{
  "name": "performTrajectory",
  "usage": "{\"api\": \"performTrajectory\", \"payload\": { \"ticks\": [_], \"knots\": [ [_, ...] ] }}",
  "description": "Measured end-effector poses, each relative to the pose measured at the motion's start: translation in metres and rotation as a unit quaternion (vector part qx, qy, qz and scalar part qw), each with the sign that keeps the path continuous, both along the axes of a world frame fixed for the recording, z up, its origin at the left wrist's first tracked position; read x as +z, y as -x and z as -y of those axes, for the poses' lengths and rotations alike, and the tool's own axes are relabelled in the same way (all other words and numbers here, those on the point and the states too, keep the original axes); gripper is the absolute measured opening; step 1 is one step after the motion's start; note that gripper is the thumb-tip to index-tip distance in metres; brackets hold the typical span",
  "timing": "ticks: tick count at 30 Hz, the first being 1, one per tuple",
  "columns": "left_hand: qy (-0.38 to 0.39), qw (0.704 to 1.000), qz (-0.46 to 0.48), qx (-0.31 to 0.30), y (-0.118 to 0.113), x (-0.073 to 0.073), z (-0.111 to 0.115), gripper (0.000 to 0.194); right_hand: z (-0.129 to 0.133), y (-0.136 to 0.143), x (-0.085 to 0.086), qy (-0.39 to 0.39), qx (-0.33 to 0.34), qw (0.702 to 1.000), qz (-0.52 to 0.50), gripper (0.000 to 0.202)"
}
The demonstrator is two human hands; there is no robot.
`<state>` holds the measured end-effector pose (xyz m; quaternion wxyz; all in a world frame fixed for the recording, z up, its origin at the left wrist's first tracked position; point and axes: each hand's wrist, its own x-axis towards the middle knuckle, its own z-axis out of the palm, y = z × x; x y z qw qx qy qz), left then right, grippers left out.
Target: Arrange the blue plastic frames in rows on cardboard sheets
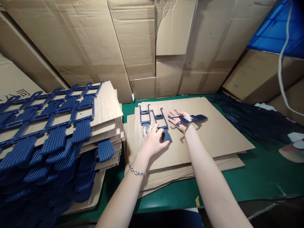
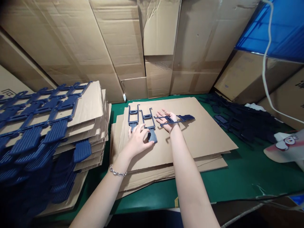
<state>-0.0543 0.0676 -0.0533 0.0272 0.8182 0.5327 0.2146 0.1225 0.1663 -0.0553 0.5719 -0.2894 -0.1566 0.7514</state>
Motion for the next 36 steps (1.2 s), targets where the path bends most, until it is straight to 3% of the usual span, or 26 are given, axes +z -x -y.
{"api": "performTrajectory", "payload": {
  "ticks": [3,6,20,26,36],
  "knots": [
    [0.027,0.999,-0.014,-0.010,0.005,-0.003,-0.002,0.057,0.000,0.000,-0.001,-0.001,0.000,1.000,0.006,0.029],
    [0.034,0.999,-0.016,-0.009,0.008,-0.007,-0.005,0.065,-0.001,0.001,0.000,0.004,0.002,1.000,0.004,0.027],
    [0.023,0.996,-0.052,0.062,0.004,-0.011,-0.006,0.056,-0.001,0.003,0.000,-0.004,-0.003,0.999,0.033,0.025],
    [-0.031,0.992,-0.075,0.100,-0.003,-0.010,-0.004,0.046,-0.001,0.002,-0.001,-0.007,-0.007,0.999,0.044,0.023],
    [0.048,0.993,-0.042,0.097,-0.004,-0.013,-0.005,0.053,-0.003,0.004,-0.001,-0.010,-0.003,0.998,0.055,0.025]
  ]
}}
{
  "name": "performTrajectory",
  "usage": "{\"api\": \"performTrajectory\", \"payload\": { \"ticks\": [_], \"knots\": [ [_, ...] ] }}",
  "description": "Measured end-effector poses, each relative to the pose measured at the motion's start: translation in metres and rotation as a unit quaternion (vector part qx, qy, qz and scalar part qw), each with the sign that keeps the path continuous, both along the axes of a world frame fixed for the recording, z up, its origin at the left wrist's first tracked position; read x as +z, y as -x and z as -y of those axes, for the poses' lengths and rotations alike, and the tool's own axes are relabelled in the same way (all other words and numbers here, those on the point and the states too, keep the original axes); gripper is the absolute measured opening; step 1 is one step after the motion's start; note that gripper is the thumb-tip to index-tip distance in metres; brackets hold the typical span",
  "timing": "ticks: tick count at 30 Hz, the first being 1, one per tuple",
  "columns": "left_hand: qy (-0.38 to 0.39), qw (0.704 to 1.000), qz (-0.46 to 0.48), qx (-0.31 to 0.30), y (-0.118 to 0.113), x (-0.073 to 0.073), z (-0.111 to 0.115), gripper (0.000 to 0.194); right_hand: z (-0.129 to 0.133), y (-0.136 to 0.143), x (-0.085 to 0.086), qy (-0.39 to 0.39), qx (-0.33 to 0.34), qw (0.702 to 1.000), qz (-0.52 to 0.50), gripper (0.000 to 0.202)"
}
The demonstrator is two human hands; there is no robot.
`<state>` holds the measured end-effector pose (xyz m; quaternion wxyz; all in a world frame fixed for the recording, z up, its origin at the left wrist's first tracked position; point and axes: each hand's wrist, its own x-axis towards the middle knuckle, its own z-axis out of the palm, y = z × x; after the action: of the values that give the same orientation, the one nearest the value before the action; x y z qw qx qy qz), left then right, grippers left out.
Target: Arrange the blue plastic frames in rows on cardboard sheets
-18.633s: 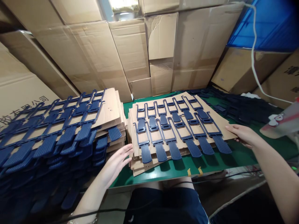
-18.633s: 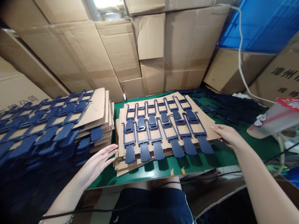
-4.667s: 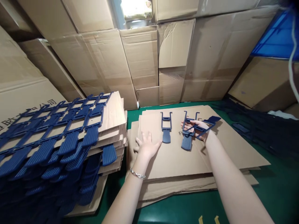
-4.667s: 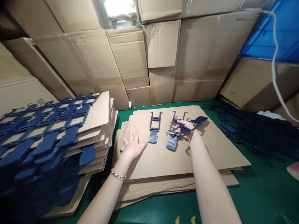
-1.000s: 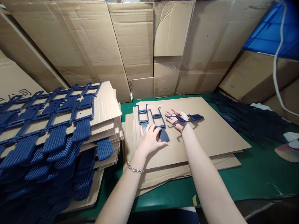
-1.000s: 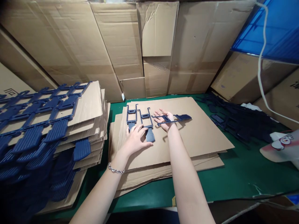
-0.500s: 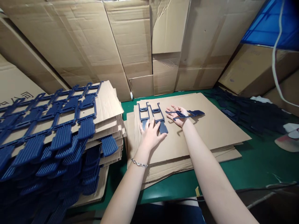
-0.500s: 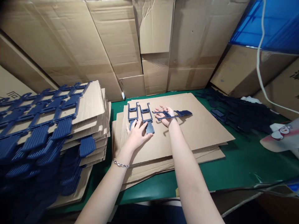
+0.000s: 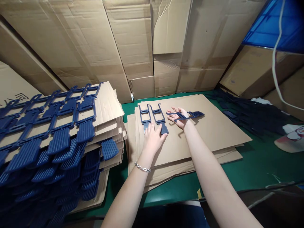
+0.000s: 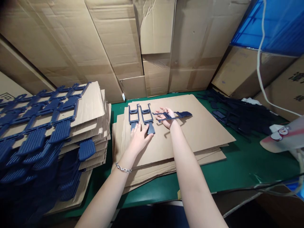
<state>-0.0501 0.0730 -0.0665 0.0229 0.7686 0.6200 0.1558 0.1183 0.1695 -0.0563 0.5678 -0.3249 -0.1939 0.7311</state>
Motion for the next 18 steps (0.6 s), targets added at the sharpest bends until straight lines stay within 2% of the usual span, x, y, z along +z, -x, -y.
{"api": "performTrajectory", "payload": {
  "ticks": [12,18],
  "knots": [
    [-0.028,1.000,-0.004,0.000,-0.0060,0.0046,0.0080,0.047,0.0024,0.0024,-0.0008,-0.008,0.004,1.000,0.018,0.021],
    [-0.040,0.999,-0.001,-0.006,-0.0042,0.0056,0.0084,0.046,0.0003,0.0071,0.0002,-0.011,-0.019,0.998,0.060,0.013]
  ]
}}
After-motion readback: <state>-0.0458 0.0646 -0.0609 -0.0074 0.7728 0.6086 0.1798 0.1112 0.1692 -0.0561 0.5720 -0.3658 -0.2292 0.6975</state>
